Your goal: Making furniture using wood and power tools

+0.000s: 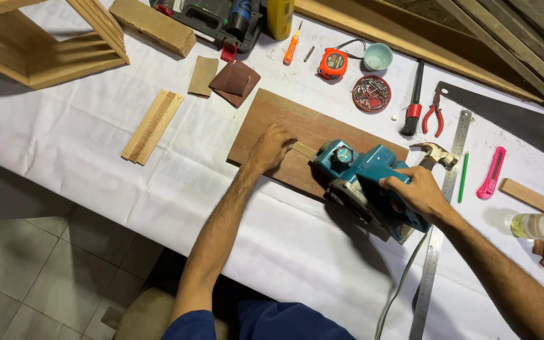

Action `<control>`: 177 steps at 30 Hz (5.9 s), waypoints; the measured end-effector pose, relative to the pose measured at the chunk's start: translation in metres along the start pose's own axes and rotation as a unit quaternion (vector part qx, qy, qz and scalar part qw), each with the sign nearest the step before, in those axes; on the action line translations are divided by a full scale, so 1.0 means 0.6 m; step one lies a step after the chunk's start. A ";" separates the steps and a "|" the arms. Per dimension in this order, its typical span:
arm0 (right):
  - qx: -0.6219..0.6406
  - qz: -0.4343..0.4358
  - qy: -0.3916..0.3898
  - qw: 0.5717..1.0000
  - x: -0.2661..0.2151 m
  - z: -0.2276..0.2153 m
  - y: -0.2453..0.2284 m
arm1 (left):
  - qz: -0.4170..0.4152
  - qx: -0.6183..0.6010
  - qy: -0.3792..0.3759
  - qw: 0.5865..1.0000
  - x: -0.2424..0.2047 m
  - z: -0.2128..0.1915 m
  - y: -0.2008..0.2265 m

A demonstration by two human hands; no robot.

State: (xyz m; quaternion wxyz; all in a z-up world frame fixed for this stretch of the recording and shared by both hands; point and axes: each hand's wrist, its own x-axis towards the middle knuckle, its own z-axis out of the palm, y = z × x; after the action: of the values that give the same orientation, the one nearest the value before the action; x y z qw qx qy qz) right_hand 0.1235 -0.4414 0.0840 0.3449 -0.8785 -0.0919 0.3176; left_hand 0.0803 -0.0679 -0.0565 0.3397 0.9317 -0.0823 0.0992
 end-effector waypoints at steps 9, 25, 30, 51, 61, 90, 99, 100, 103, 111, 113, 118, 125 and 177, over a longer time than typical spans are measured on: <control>-0.035 -0.003 -0.005 0.999 0.017 0.016 -0.033 | -0.103 -0.165 -0.033 0.980 0.006 -0.034 0.007; -0.042 -0.051 -0.007 0.998 0.065 0.073 -0.137 | -0.098 -0.170 -0.024 0.980 -0.011 -0.097 -0.025; -0.038 -0.032 -0.005 0.999 0.063 0.084 -0.161 | -0.092 -0.164 -0.008 0.982 -0.020 -0.099 -0.045; -0.023 0.037 0.046 0.998 -0.058 0.020 0.031 | 0.041 -0.027 -0.034 0.998 -0.027 -0.060 -0.035; 0.038 0.063 0.033 0.997 -0.130 -0.012 0.105 | 0.055 0.034 0.014 0.998 0.014 0.020 0.023; -0.034 0.001 -0.028 0.999 -0.016 -0.005 -0.005 | -0.024 -0.097 0.028 0.995 -0.010 0.014 0.073; -0.037 -0.020 -0.028 0.999 0.031 0.021 -0.031 | -0.082 -0.071 0.083 0.991 -0.016 -0.076 0.029; -0.036 -0.021 -0.027 0.999 0.033 0.023 -0.034 | -0.081 -0.070 0.083 0.991 -0.016 -0.084 0.031; -0.040 -0.017 -0.027 0.999 0.040 0.028 -0.046 | -0.123 -0.063 0.105 0.985 -0.018 -0.090 0.021; -0.040 -0.011 -0.030 0.999 0.055 0.040 -0.078 | -0.123 -0.078 0.032 0.989 -0.013 -0.069 0.007; -0.044 -0.008 -0.030 0.999 0.062 0.045 -0.089 | -0.125 -0.091 0.023 0.988 -0.010 -0.079 0.006; -0.056 -0.009 -0.026 0.998 0.085 0.065 -0.122 | -0.111 -0.087 0.032 0.989 -0.016 -0.104 -0.005; -0.041 -0.013 -0.025 0.999 0.108 0.091 -0.185 | -0.119 -0.113 0.099 0.981 -0.048 -0.168 0.002; 0.049 0.011 0.106 0.993 -0.124 0.036 -0.117 | 0.107 -0.113 0.004 0.988 -0.017 -0.065 0.207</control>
State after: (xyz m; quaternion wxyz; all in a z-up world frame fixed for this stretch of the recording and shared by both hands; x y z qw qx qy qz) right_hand 0.0560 -0.4055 0.1557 0.3917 -0.8903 -0.0293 0.2305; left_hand 0.0380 -0.1356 0.0472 0.4305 0.8728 -0.1906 0.1286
